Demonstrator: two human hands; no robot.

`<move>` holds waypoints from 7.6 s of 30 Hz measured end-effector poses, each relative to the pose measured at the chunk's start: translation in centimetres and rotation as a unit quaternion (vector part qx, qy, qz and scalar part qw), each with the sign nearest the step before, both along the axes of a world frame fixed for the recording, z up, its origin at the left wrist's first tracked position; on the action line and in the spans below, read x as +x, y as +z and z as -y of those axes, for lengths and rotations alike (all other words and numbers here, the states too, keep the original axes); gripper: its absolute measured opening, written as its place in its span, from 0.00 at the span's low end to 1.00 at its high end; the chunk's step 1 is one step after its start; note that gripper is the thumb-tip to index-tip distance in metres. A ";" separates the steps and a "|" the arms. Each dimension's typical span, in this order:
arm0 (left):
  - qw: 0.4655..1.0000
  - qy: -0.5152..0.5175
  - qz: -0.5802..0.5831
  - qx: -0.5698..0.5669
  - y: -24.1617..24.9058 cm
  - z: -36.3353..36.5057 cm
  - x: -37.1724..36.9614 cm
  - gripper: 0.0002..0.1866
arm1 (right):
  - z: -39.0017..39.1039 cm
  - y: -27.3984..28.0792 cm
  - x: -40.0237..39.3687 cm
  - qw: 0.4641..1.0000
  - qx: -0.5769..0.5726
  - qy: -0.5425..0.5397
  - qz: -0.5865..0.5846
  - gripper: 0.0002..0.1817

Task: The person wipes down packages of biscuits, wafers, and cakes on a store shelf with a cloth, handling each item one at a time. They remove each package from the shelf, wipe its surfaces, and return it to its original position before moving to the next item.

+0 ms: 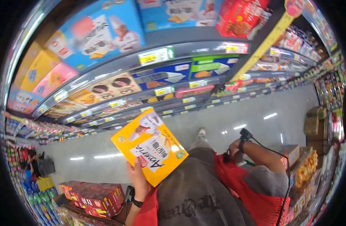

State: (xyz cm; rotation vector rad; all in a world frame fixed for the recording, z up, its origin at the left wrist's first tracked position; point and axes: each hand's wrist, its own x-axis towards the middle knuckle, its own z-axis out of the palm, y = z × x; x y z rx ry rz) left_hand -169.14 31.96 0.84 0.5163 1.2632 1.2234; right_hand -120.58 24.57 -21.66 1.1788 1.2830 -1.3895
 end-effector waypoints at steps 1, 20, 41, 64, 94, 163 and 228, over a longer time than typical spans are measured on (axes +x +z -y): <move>1.000 0.004 -0.004 0.000 -0.2 0.0 -0.1 0.16 | -1.0 2.2 0.4 0.994 0.015 0.092 0.061 0.20; 0.987 -0.063 -0.114 0.091 0.5 1.7 0.7 0.16 | -13.8 28.4 -27.6 0.608 0.723 -0.027 -0.328 0.31; 0.984 0.044 0.141 0.105 3.8 -0.9 6.0 0.24 | -15.7 28.8 -19.1 0.605 0.457 -0.331 -0.562 0.28; 0.936 -0.091 -0.186 0.285 -11.3 -3.3 9.1 0.29 | -11.5 23.4 -21.6 0.641 0.251 -0.403 -0.603 0.26; 0.943 0.040 0.321 0.083 0.9 -1.2 9.8 0.36 | -29.1 39.2 -10.4 0.499 0.856 -0.081 -0.108 0.17; 0.415 -0.283 -0.756 0.420 33.8 -24.6 22.4 0.30 | -10.9 18.0 -3.7 0.598 0.632 -0.355 -0.342 0.20; 0.409 -0.137 -0.769 0.472 29.8 -28.7 20.5 0.44 | -28.1 46.2 -0.2 0.336 0.909 -0.156 -0.193 0.36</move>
